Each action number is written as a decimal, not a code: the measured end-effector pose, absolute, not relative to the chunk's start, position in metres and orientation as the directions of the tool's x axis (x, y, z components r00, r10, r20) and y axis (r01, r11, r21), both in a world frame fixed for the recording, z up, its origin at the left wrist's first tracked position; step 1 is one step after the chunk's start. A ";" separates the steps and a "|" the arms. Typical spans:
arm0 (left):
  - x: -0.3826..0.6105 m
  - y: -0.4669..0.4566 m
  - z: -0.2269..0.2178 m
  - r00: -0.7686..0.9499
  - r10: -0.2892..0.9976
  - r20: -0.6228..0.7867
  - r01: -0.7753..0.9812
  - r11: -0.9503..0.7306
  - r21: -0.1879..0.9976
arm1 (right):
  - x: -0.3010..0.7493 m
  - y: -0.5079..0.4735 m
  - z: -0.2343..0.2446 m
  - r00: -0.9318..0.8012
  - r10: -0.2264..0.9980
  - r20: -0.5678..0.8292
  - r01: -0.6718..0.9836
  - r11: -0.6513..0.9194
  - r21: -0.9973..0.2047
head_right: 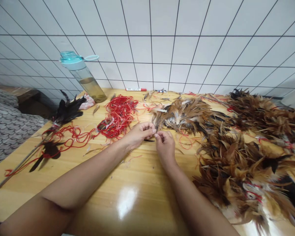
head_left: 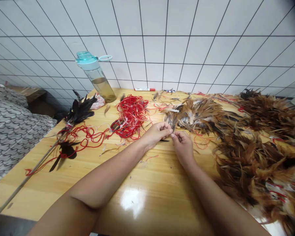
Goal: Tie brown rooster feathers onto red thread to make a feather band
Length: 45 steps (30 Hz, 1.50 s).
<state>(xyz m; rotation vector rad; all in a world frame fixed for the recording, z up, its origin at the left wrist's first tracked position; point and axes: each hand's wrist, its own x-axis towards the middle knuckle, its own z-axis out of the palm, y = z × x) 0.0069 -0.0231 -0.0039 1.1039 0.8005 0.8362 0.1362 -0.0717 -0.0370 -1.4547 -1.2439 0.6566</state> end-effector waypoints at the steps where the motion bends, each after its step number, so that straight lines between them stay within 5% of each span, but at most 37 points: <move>1: 0.007 -0.023 -0.004 0.467 0.874 -0.130 -0.166 0.231 0.959 | 0.136 -0.072 -0.037 0.298 0.926 0.232 0.370 0.112 -0.922; 10: 0.005 -0.023 -0.004 0.477 0.875 -0.080 -0.108 0.148 0.983 | 0.134 -0.074 -0.032 0.206 0.931 0.300 0.493 0.166 -0.854; 17: 0.003 -0.021 -0.002 0.482 0.874 -0.059 -0.062 0.101 0.993 | 0.136 -0.072 -0.035 0.235 0.950 0.206 0.363 0.110 -0.925; 21: -0.006 -0.009 -0.004 0.303 0.950 0.077 0.146 -0.126 0.981 | 0.137 -0.072 -0.035 0.289 0.949 0.124 0.258 0.047 -0.965; 27: -0.016 0.003 -0.010 0.252 0.932 0.262 0.717 -0.362 0.596 | 0.135 -0.075 -0.026 0.337 0.941 0.028 0.094 -0.005 -0.996; 32: -0.006 -0.004 -0.009 0.322 0.920 0.223 0.861 -0.382 0.336 | 0.134 -0.076 -0.023 0.335 0.942 0.021 0.043 0.007 -0.999; 38: -0.005 -0.008 0.000 0.330 0.939 0.102 0.923 -0.343 0.175 | 0.133 -0.077 -0.022 0.325 0.945 0.034 0.084 0.007 -0.996; 41: -0.008 -0.008 0.001 0.319 0.944 0.082 0.925 -0.329 0.191 | 0.133 -0.077 -0.023 0.331 0.943 0.047 0.115 0.009 -0.993; 45: -0.012 -0.006 0.001 0.276 0.941 0.196 0.821 -0.337 0.461 | 0.134 -0.076 -0.023 0.338 0.940 0.051 0.125 0.008 -0.992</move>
